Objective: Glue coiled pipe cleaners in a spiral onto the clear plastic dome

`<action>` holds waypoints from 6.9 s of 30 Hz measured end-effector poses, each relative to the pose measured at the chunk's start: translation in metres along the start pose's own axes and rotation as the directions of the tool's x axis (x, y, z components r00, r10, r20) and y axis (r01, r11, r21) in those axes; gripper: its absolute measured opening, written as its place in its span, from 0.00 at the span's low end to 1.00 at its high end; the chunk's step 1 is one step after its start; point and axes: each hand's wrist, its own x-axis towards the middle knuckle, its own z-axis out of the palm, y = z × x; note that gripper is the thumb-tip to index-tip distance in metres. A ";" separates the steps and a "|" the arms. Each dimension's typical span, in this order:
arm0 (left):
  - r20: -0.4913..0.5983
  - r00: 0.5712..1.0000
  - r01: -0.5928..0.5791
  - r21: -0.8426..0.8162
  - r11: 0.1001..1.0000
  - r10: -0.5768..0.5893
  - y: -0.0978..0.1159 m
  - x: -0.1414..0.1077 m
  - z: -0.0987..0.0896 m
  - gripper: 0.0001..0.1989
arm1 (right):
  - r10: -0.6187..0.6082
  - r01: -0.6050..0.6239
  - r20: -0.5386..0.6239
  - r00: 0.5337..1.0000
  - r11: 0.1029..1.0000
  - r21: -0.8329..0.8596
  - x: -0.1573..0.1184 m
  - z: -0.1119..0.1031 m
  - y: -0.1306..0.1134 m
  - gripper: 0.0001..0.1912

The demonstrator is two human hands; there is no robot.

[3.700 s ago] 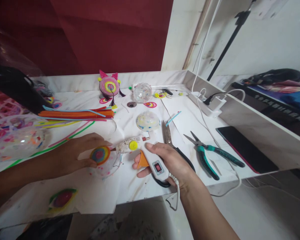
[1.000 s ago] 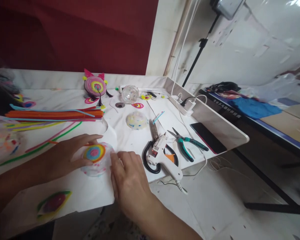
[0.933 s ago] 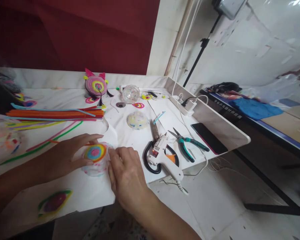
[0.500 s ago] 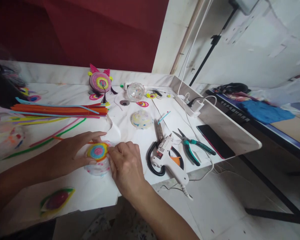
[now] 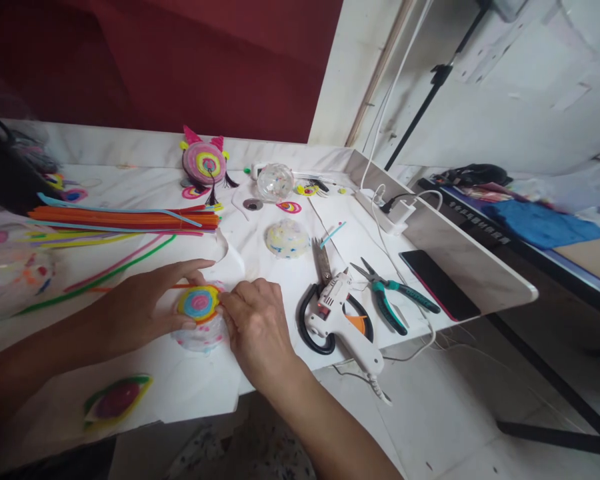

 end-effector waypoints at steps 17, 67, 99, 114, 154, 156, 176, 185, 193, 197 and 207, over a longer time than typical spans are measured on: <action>-0.024 0.989 0.138 -0.153 0.979 -0.143 0.024 -0.001 -0.006 0.48 | 0.172 -0.067 0.478 0.861 0.971 -0.229 0.042 -0.024 -0.018 0.06; 0.043 0.993 0.115 -0.160 0.980 -0.110 0.015 -0.003 -0.013 0.47 | 0.188 -0.108 0.628 0.755 0.981 -0.163 0.066 -0.034 -0.015 0.15; 0.180 0.984 0.027 -0.167 0.986 0.003 0.012 -0.010 -0.019 0.46 | 0.253 -0.326 0.467 0.847 0.942 0.080 0.027 -0.026 -0.013 0.12; 0.125 0.992 0.053 -0.144 0.988 -0.035 0.019 -0.015 -0.016 0.47 | 0.171 -0.292 0.488 0.856 0.939 0.183 0.028 -0.025 -0.006 0.15; -0.001 0.998 0.068 -0.136 0.988 -0.069 -0.005 -0.020 -0.003 0.46 | 0.275 -0.490 0.583 0.765 0.835 0.249 -0.002 -0.013 -0.011 0.62; 0.003 0.998 0.059 -0.147 0.987 -0.059 -0.011 -0.017 -0.001 0.46 | 0.283 -0.487 0.568 0.773 0.839 0.244 -0.005 -0.012 -0.014 0.62; 0.338 0.938 -0.062 -0.060 0.996 0.079 0.000 0.012 -0.039 0.43 | 0.456 -0.472 0.127 0.881 0.868 0.156 -0.043 0.027 -0.065 0.50; 0.368 0.927 -0.042 -0.090 0.995 0.073 -0.016 0.006 -0.040 0.43 | 0.360 -0.390 0.165 0.918 0.896 0.213 -0.045 0.012 -0.050 0.43; 0.319 0.946 -0.031 -0.094 0.995 0.060 -0.014 -0.001 -0.035 0.39 | 0.301 -0.357 0.237 0.924 0.901 0.248 -0.036 -0.003 -0.044 0.36; 0.285 0.957 -0.031 -0.052 0.998 0.045 -0.009 -0.004 -0.035 0.39 | 0.227 -0.266 0.229 0.947 0.951 0.158 -0.032 -0.007 -0.043 0.30; 0.257 0.966 -0.027 -0.004 1.000 0.027 -0.012 -0.007 -0.032 0.32 | 0.133 -0.153 0.148 0.980 0.979 0.134 -0.027 -0.019 -0.032 0.17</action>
